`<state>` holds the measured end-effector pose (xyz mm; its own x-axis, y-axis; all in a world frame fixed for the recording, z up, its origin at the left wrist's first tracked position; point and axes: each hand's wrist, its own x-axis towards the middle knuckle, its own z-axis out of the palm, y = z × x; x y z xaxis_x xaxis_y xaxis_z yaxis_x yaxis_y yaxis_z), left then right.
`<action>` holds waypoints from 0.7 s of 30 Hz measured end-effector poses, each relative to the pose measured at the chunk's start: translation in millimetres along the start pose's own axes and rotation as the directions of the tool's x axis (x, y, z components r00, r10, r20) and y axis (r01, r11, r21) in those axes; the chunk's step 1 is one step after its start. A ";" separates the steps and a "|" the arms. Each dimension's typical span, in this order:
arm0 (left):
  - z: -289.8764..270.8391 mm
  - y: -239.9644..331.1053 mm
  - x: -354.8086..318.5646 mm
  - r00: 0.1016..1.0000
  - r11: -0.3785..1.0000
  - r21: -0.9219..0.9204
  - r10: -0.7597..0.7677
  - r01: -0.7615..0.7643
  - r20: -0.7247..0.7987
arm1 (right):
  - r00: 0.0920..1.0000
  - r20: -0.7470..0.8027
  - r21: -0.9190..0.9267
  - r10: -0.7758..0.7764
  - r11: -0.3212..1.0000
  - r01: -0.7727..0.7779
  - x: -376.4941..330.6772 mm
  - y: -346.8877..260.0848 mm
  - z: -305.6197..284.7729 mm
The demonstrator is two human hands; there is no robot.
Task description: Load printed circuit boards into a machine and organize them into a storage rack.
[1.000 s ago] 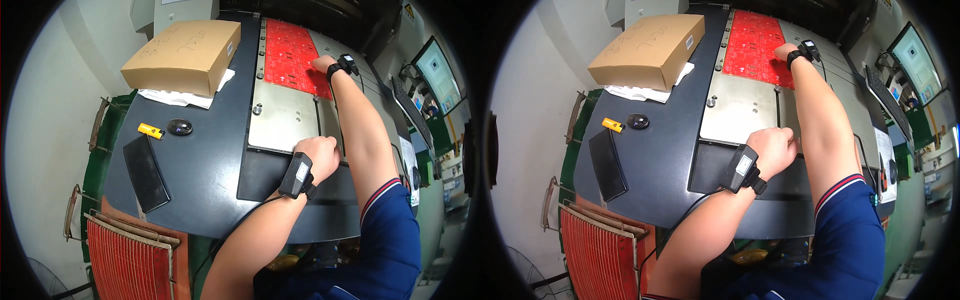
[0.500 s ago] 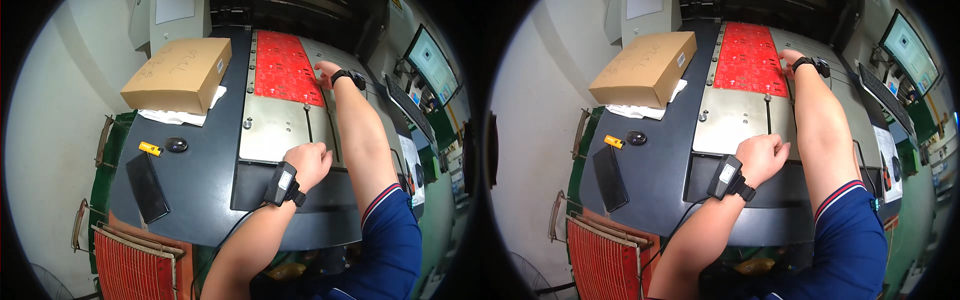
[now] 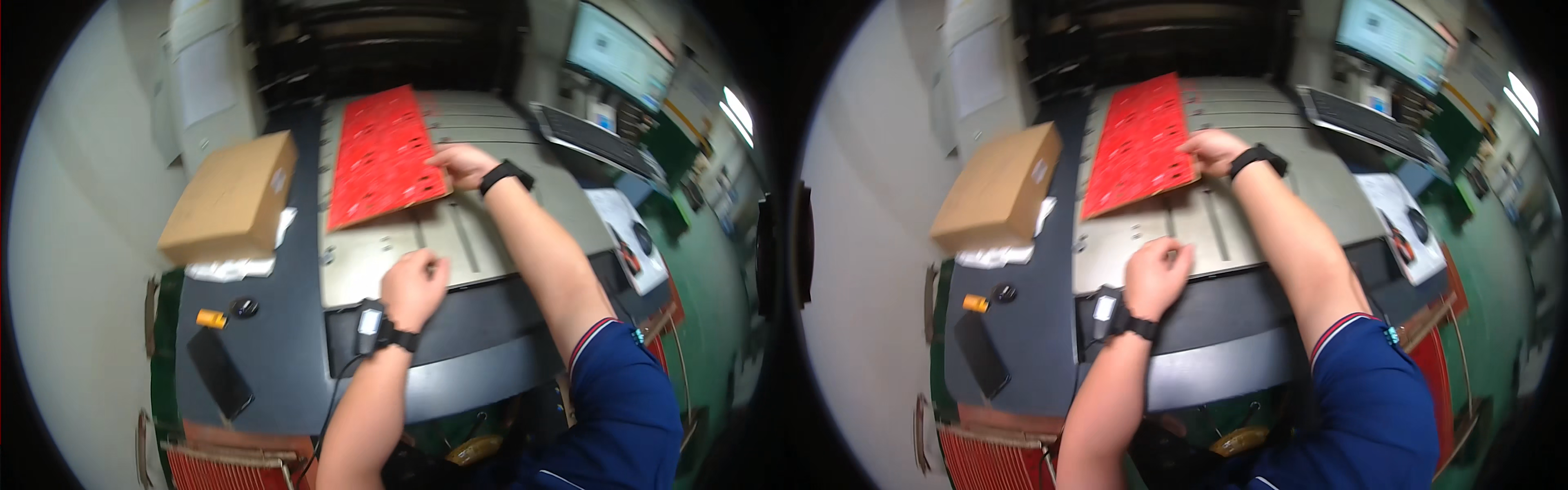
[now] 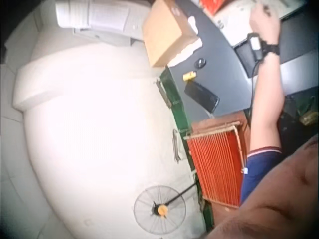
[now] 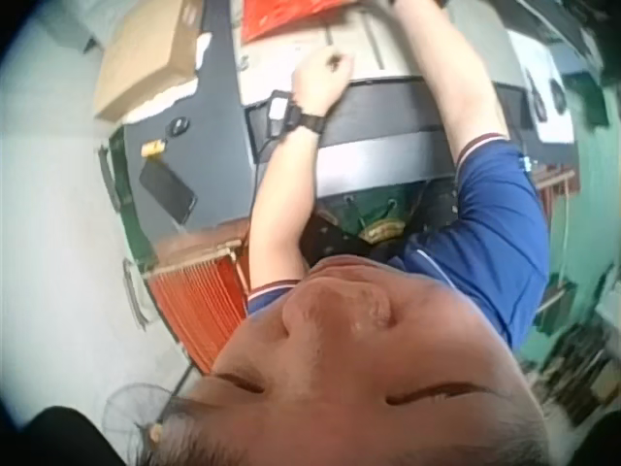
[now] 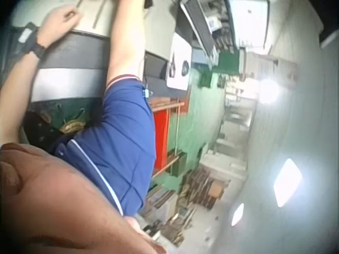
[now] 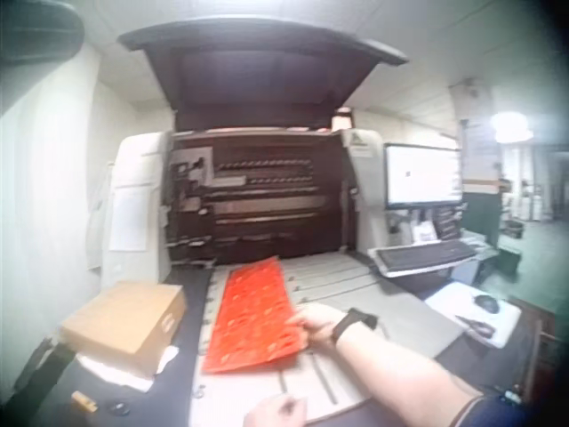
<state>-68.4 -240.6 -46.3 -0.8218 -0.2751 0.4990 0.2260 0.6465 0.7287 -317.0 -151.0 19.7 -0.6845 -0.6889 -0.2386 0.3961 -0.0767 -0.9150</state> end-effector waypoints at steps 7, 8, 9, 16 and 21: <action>-20.4 -9.9 17.9 0.958 0.965 0.092 0.254 -0.244 -0.130 | 0.988 -0.018 0.042 -0.156 0.987 0.157 -227.3 -32.8 74.4; -24.3 -17.4 20.7 0.912 0.930 0.122 0.364 -0.345 -0.191 | 0.976 0.041 0.079 -0.212 0.975 0.209 -257.6 -37.8 89.0; -30.5 -26.9 27.6 0.952 0.957 -0.287 -0.057 -0.034 -0.301 | 0.973 0.021 0.103 -0.232 0.968 0.229 -285.1 -42.3 103.7; -55.1 -50.3 29.0 0.913 0.890 -0.345 0.161 -0.298 -0.374 | 0.571 0.544 -0.668 -0.615 0.094 0.738 -357.6 -30.2 169.3; -82.0 2.4 0.5 0.891 0.499 -0.794 -0.090 -0.347 -0.446 | 0.452 0.490 -0.836 -0.745 -0.548 0.003 -364.0 -35.1 113.9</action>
<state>-25.4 -297.6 -5.8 -0.5191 -0.6206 0.5877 0.8131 -0.1467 0.5633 -12.0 20.3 175.7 -0.3045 -0.6073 0.7338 -0.7310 0.6429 0.2287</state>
